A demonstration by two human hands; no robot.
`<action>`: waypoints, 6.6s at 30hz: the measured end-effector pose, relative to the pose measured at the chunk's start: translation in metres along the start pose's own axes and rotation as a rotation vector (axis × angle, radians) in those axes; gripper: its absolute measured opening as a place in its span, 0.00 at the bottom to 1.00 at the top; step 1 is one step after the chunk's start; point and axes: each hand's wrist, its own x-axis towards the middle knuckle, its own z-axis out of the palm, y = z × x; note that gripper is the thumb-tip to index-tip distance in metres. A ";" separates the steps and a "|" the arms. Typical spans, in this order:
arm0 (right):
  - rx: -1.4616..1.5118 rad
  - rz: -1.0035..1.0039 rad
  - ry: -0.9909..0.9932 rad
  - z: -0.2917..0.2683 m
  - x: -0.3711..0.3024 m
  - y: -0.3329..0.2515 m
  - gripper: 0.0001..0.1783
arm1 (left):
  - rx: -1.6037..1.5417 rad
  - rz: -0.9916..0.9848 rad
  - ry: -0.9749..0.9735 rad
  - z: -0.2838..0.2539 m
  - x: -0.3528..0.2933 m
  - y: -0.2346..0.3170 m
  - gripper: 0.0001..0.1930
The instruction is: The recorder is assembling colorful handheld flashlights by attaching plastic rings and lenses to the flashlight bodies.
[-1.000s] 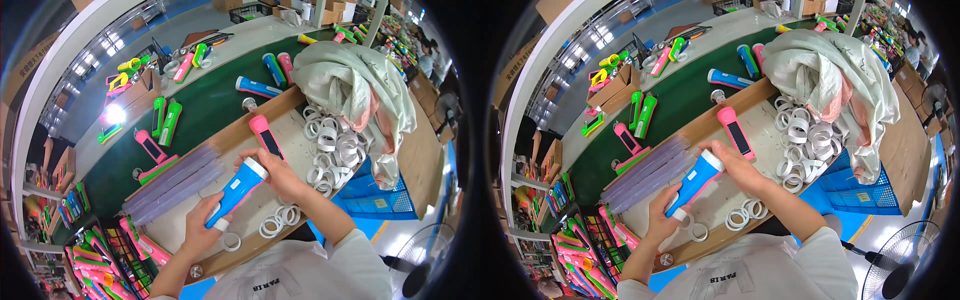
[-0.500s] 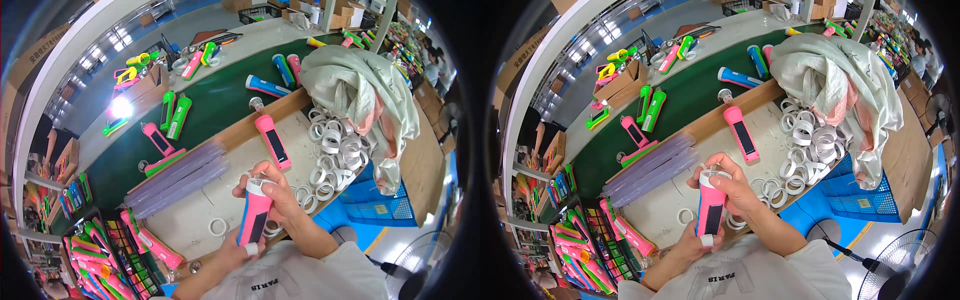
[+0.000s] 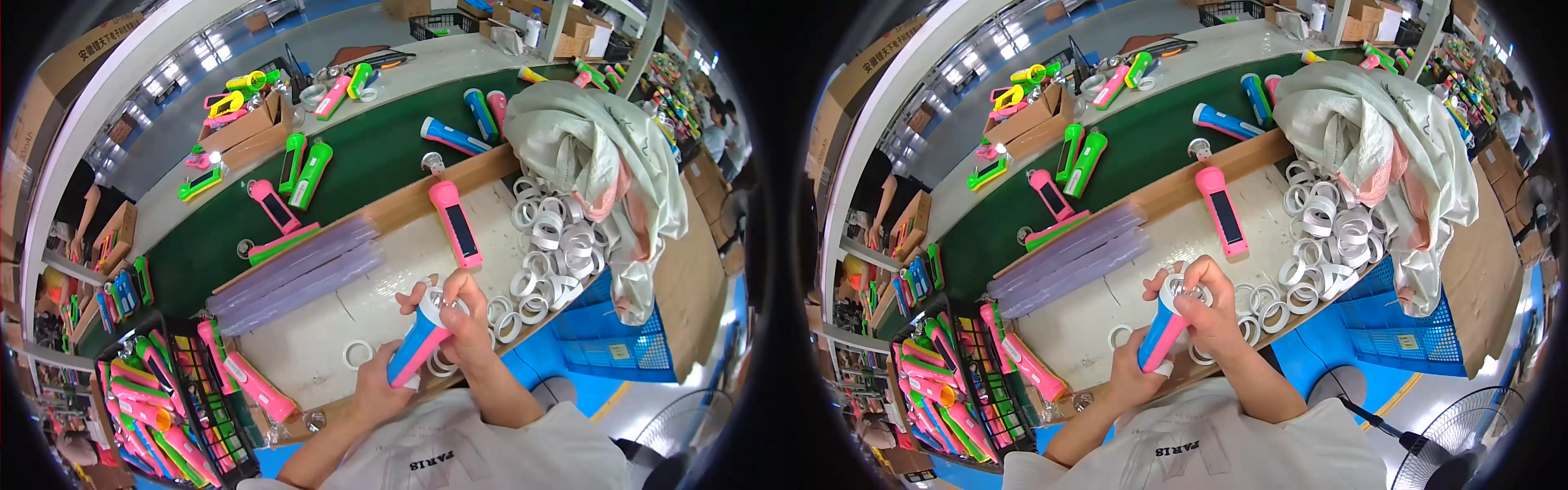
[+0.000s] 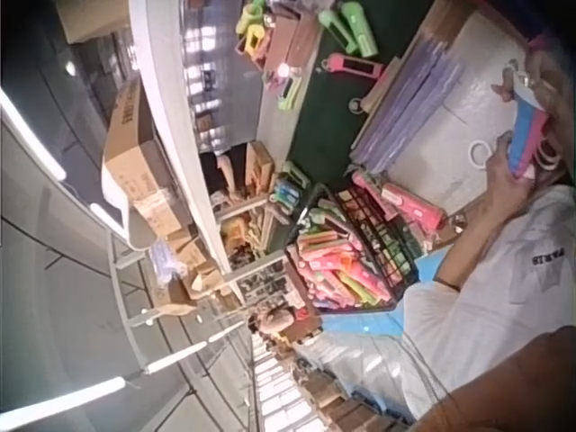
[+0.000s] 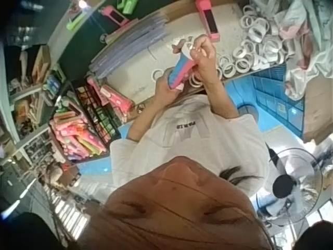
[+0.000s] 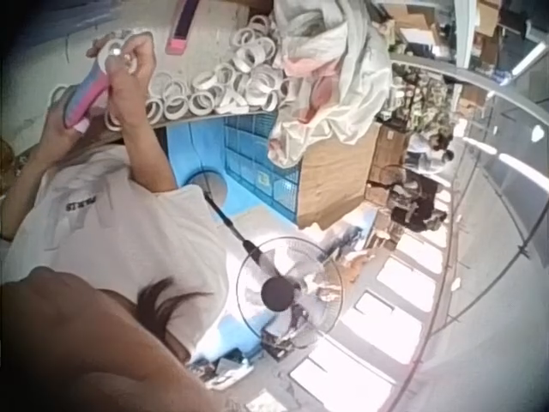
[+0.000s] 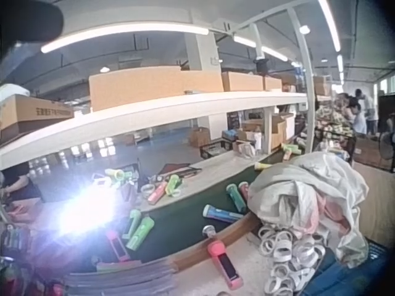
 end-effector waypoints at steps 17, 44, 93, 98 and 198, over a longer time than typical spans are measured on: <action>-1.558 -0.201 0.356 -0.089 0.045 -0.070 0.13 | -0.270 -0.340 -0.146 -0.032 0.086 0.005 0.28; -1.899 -0.256 0.185 -0.138 0.031 -0.111 0.13 | 0.952 0.617 -0.089 -0.069 0.212 -0.029 0.09; -1.166 -0.204 -0.120 -0.035 0.089 0.025 0.37 | 0.609 -0.063 0.344 -0.169 0.283 -0.083 0.26; -1.232 -0.019 -0.053 -0.034 0.086 0.017 0.37 | -0.222 -0.047 0.139 -0.191 0.184 -0.022 0.22; -0.868 -0.370 -0.386 -0.005 0.001 -0.061 0.23 | 0.095 0.532 -0.436 -0.093 0.053 0.059 0.29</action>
